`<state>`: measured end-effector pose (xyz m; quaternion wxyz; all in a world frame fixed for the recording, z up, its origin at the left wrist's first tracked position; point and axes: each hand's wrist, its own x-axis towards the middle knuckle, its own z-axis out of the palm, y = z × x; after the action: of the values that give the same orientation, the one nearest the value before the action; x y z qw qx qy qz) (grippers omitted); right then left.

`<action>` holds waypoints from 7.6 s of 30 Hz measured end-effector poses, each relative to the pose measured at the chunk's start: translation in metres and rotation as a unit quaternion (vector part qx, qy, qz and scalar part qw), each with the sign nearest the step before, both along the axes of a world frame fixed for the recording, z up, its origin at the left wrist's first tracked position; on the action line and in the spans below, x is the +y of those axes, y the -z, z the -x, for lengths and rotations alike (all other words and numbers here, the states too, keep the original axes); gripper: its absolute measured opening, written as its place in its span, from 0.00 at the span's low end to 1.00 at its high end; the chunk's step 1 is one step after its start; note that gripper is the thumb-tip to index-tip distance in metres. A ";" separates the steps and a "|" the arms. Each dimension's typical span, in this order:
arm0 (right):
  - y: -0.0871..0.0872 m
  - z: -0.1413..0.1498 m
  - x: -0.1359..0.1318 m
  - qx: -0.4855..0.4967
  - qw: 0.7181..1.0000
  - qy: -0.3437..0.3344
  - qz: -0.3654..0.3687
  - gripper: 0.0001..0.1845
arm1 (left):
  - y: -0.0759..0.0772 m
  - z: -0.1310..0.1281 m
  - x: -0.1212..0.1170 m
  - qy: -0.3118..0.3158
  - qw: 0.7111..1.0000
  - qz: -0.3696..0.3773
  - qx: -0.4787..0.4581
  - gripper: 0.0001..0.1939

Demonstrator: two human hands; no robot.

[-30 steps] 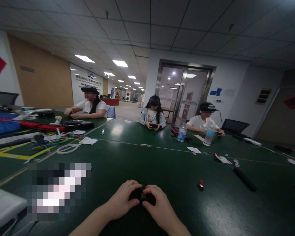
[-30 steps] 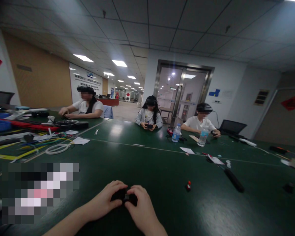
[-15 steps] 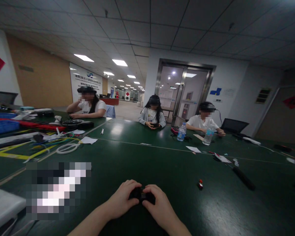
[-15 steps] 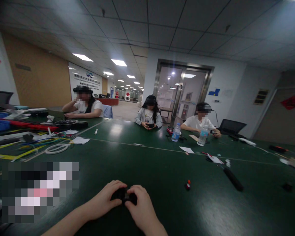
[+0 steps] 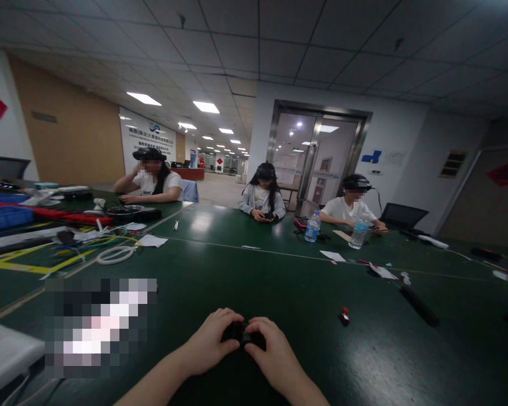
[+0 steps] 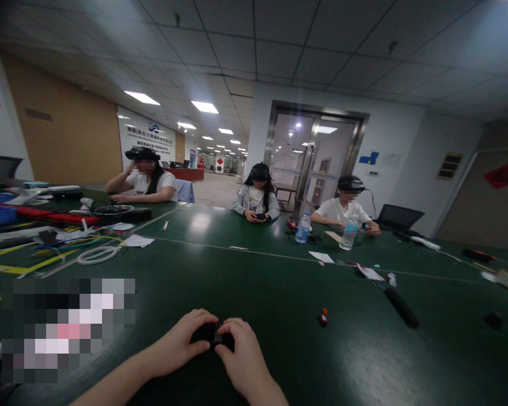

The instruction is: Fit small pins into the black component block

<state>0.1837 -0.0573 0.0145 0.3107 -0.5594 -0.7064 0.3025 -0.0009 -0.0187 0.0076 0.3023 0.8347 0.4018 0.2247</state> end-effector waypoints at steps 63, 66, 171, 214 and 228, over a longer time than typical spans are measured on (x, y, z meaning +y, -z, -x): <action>0.012 -0.039 0.028 0.481 0.827 0.290 0.031 0.18 | 0.005 0.007 0.004 0.005 0.999 0.039 -0.013 0.23; 0.010 -0.040 0.028 0.509 0.801 0.312 0.047 0.16 | 0.006 0.007 0.005 0.006 0.999 0.040 -0.014 0.23; -0.007 0.004 -0.002 -0.016 1.000 0.023 -0.002 0.19 | 0.005 0.003 0.003 0.011 1.000 -0.003 -0.013 0.22; -0.003 0.000 0.000 -0.015 0.997 0.050 0.049 0.19 | -0.003 0.001 -0.001 0.010 0.999 0.029 -0.044 0.16; -0.009 0.001 -0.002 -0.021 0.999 0.035 0.030 0.14 | 0.002 0.001 0.002 0.015 0.998 0.025 -0.052 0.12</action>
<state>0.1828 -0.0588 0.0237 0.2893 -0.5988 -0.6836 0.3007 -0.0018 -0.0171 0.0059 0.3471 0.8198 0.3787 0.2530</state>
